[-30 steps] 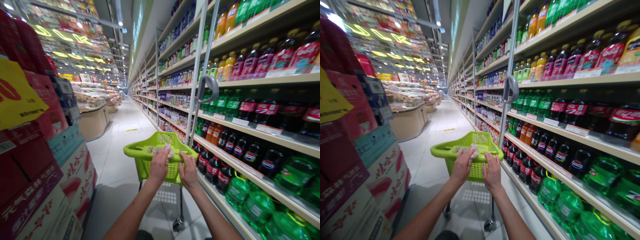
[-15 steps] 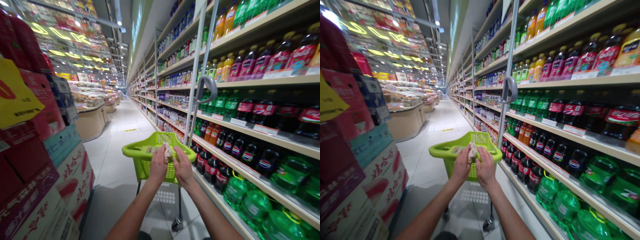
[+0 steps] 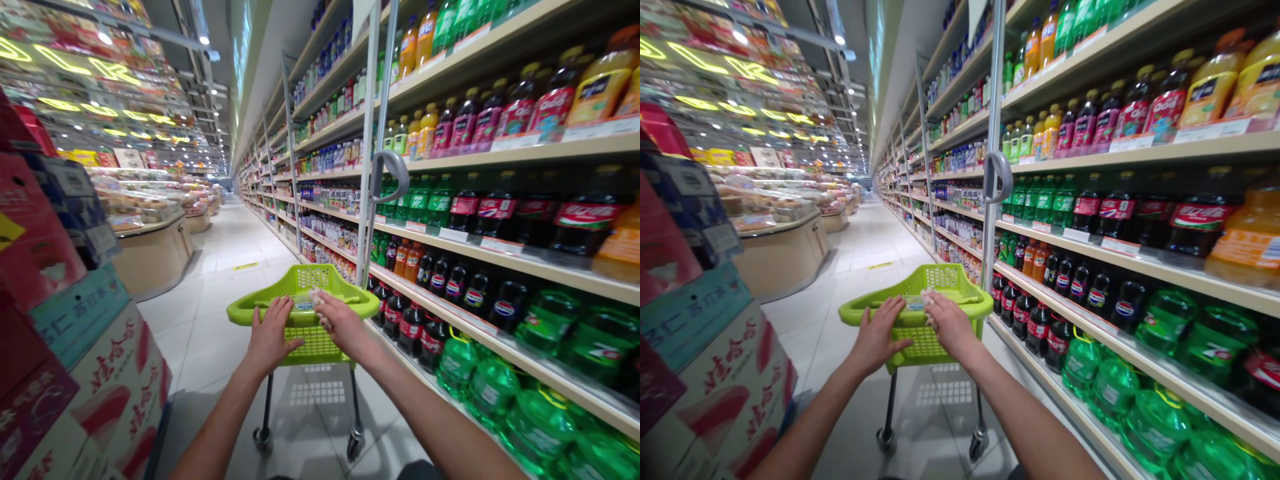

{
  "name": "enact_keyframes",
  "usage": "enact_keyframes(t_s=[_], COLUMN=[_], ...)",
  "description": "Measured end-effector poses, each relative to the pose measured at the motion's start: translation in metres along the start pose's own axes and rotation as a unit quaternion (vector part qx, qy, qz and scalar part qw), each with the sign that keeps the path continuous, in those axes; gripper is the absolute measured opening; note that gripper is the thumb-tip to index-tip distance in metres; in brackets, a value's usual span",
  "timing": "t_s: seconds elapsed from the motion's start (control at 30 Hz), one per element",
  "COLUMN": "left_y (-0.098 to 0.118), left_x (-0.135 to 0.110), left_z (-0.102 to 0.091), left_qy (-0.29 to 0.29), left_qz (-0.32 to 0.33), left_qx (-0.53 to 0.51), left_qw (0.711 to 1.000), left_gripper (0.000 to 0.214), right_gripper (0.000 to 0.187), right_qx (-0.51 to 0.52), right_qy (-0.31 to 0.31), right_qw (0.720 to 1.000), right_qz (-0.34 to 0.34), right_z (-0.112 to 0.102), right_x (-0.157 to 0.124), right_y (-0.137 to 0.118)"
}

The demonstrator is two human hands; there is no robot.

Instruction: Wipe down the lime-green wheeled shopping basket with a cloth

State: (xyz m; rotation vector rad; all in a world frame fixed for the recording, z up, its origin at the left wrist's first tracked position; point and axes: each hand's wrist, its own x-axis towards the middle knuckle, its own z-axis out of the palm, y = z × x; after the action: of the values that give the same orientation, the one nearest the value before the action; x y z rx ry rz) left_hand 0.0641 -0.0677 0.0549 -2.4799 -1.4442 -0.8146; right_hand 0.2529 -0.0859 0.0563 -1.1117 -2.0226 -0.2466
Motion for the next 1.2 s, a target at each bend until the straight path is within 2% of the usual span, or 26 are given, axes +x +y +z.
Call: enact_keyframes(t_s=[0.1,0.2,0.27,0.33,0.43,0.53,0.6,0.67,0.7,0.77,0.87,0.93,1.03,1.13,1.2], left_y=[0.002,0.005,0.007,0.01,0.014,0.021,0.026,0.027,0.025,0.015,-0.002,-0.005,0.01,0.029,0.032], left_x=[0.0,-0.001,-0.001,-0.003,-0.004,-0.005,-0.004,-0.005,-0.005,-0.008,-0.014,-0.017,-0.016,-0.016,-0.019], left_z=[0.0,-0.001,-0.002,-0.003,-0.002,0.0,0.001,0.0,-0.001,-0.005,-0.01,-0.011,-0.009,-0.008,-0.01], left_qy=[0.014,0.008,0.001,0.003,0.014,0.019,0.02,0.013,0.008,0.014,0.045,0.054,0.069,0.078,0.07], left_qz=[-0.002,-0.015,-0.02,-0.023,-0.027,-0.029,-0.028,-0.011,-0.004,-0.023,-0.09,-0.098,-0.087,-0.078,-0.062], left_qx=[-0.007,-0.003,0.005,0.014,0.024,0.028,0.03,0.029,0.029,0.037,0.059,0.063,0.061,0.054,0.037], left_qw=[1.0,1.0,1.0,1.0,0.999,0.999,0.999,0.999,1.0,0.999,0.993,0.992,0.992,0.992,0.995], left_gripper=[0.061,0.059,0.058,0.055,0.051,0.051,0.052,0.052,0.052,0.05,0.043,0.038,0.038,0.037,0.036], right_gripper=[0.034,0.027,0.021,0.02,0.026,0.03,0.031,0.033,0.034,0.034,0.034,0.035,0.039,0.039,0.038], right_qx=[-0.002,-0.01,-0.01,-0.003,0.019,0.041,0.04,0.026,0.014,-0.015,-0.061,-0.071,-0.049,-0.01,-0.001], right_qy=[0.012,-0.004,-0.008,-0.002,0.053,0.109,0.113,0.109,0.108,0.118,0.155,0.174,0.17,0.131,0.112], right_qw=[0.998,0.986,0.974,0.97,0.981,0.99,0.993,0.993,0.993,0.993,0.984,0.976,0.98,0.991,0.993], right_qz=[0.058,0.167,0.225,0.242,0.186,0.081,0.021,-0.029,-0.042,-0.023,0.07,0.11,0.093,-0.001,-0.031], right_z=[-0.029,-0.054,-0.064,-0.066,-0.055,-0.028,-0.009,0.004,0.006,0.0,-0.023,-0.03,-0.016,0.007,0.011], right_x=[-0.013,-0.011,-0.008,-0.009,-0.018,-0.026,-0.026,-0.026,-0.028,-0.036,-0.051,-0.055,-0.046,-0.032,-0.029], right_y=[0.041,0.078,0.094,0.099,0.079,0.035,0.006,-0.008,-0.007,0.011,0.051,0.061,0.034,-0.007,-0.013])
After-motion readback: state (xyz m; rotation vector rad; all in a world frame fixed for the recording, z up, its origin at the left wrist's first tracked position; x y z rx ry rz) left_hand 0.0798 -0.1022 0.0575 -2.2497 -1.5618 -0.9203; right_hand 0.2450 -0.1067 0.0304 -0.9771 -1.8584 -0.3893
